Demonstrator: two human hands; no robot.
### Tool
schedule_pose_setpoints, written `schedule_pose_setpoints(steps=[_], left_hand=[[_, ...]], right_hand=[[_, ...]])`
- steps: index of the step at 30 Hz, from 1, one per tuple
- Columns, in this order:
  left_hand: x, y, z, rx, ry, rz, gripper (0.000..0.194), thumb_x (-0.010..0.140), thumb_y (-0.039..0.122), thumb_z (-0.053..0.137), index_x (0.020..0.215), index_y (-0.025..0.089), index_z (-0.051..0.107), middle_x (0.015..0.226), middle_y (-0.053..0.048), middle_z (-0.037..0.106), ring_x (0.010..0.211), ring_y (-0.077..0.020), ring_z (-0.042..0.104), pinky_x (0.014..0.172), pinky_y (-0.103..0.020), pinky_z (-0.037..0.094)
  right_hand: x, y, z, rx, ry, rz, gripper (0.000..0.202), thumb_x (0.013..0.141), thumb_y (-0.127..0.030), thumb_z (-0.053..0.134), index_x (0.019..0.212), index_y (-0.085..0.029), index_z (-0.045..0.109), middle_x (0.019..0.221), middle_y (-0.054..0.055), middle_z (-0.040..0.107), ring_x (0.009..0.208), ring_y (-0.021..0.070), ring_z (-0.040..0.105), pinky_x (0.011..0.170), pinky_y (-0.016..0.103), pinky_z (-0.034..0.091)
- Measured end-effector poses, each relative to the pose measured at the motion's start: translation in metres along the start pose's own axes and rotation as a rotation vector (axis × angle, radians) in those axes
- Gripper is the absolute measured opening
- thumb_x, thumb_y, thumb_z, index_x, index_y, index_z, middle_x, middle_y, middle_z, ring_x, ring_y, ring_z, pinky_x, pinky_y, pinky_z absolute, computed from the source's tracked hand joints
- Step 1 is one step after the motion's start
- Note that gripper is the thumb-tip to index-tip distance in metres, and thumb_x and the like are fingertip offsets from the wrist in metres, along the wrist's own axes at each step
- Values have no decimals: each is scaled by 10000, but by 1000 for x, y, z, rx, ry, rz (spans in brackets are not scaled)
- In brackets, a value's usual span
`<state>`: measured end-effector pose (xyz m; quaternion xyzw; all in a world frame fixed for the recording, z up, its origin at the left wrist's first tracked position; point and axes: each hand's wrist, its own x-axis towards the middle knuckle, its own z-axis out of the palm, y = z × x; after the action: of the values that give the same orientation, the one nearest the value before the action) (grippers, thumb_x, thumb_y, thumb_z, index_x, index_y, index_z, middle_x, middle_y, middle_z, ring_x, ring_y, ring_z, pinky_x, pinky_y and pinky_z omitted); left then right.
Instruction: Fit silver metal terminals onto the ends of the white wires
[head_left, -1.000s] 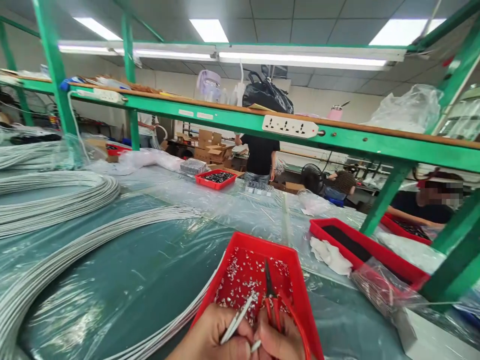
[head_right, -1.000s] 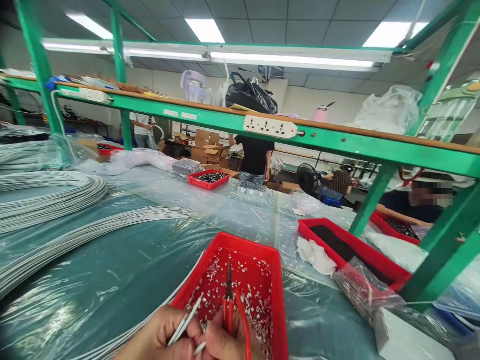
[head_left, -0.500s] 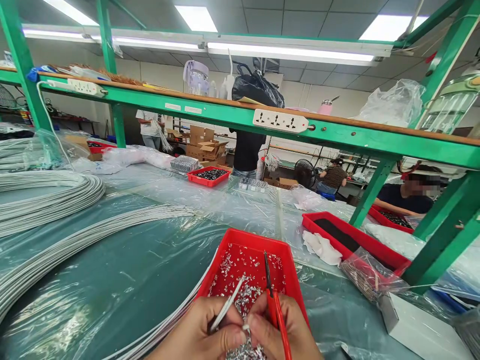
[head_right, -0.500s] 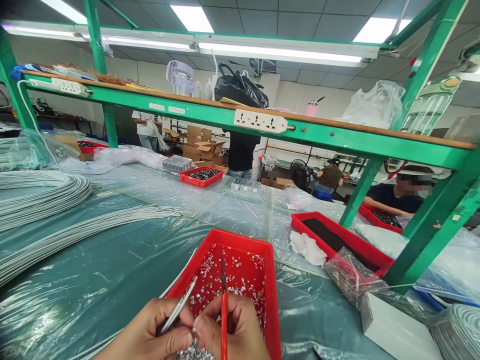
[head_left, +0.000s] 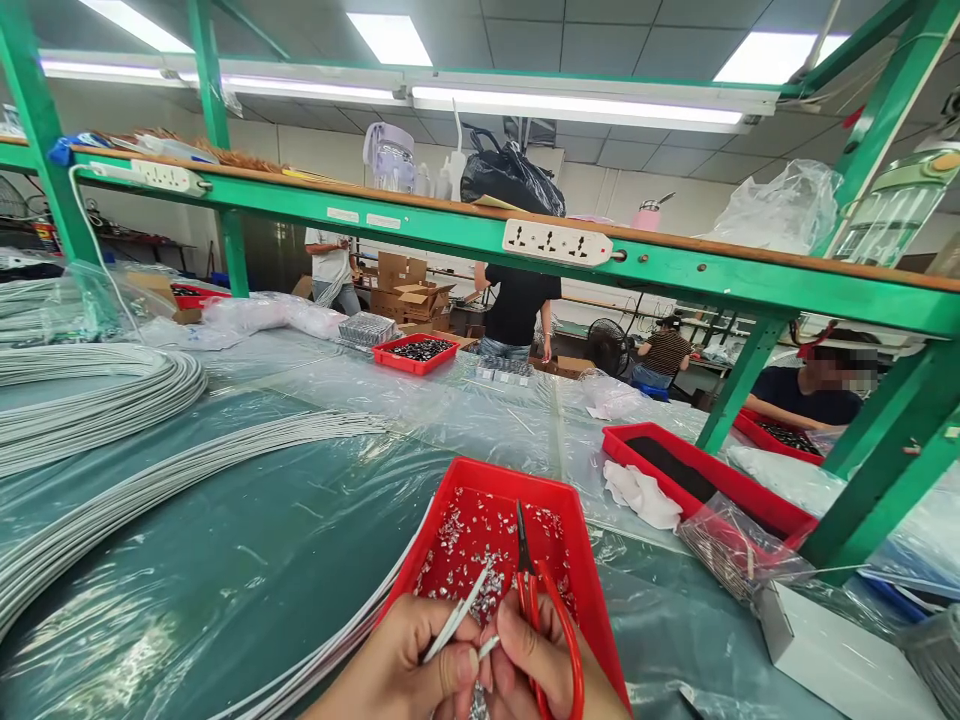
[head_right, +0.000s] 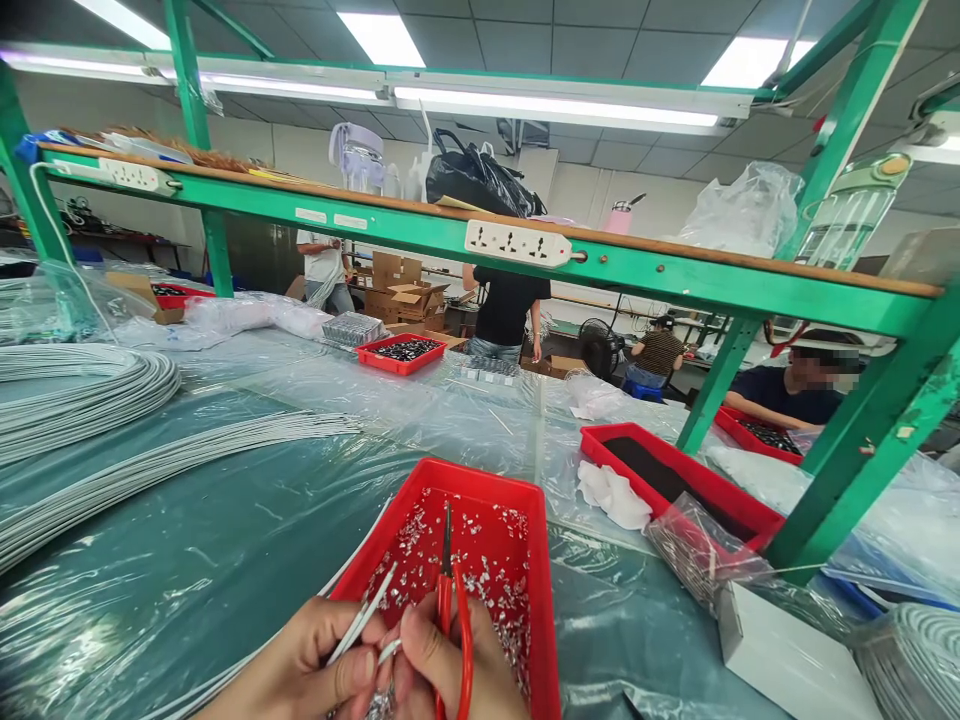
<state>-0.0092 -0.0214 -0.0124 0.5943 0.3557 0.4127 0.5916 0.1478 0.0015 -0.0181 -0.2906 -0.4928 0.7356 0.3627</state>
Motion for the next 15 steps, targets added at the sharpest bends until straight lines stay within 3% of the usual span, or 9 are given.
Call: schedule_pose_setpoints(steps=[4,9,12,15], left_hand=[[-2,4,3,60,132,2,509,691,618,611,679,110,585,570,18,511,419,-54,395,423,-176,314],[-4,10,3,260,276,57,356,734,473,637,644,133,581,578,24,514,521,-95,393,502,-215,308],[-3,10,1,426,308,139,293,766,402,619,619,149,600,604,-1,572,560,-120,434,537,-232,319],[-3,11,1,514,322,175,268,783,373,604,610,169,607,631,-6,592,569,-132,478,539,-234,339]], right_hand=[[-6,-11,5,-104,94,-103,448,694,-596,645,623,-169,531,513,-33,523,350,38,341,398,213,225],[-12,-15,15,-106,305,-131,471,545,-548,779,751,-179,570,511,-47,585,353,18,318,397,197,207],[-10,-9,16,-142,405,-252,414,524,-478,809,696,-177,584,471,-59,552,377,34,356,433,196,300],[-8,-3,13,-195,423,-320,361,533,-445,794,647,-159,605,471,-25,563,424,82,465,478,225,380]])
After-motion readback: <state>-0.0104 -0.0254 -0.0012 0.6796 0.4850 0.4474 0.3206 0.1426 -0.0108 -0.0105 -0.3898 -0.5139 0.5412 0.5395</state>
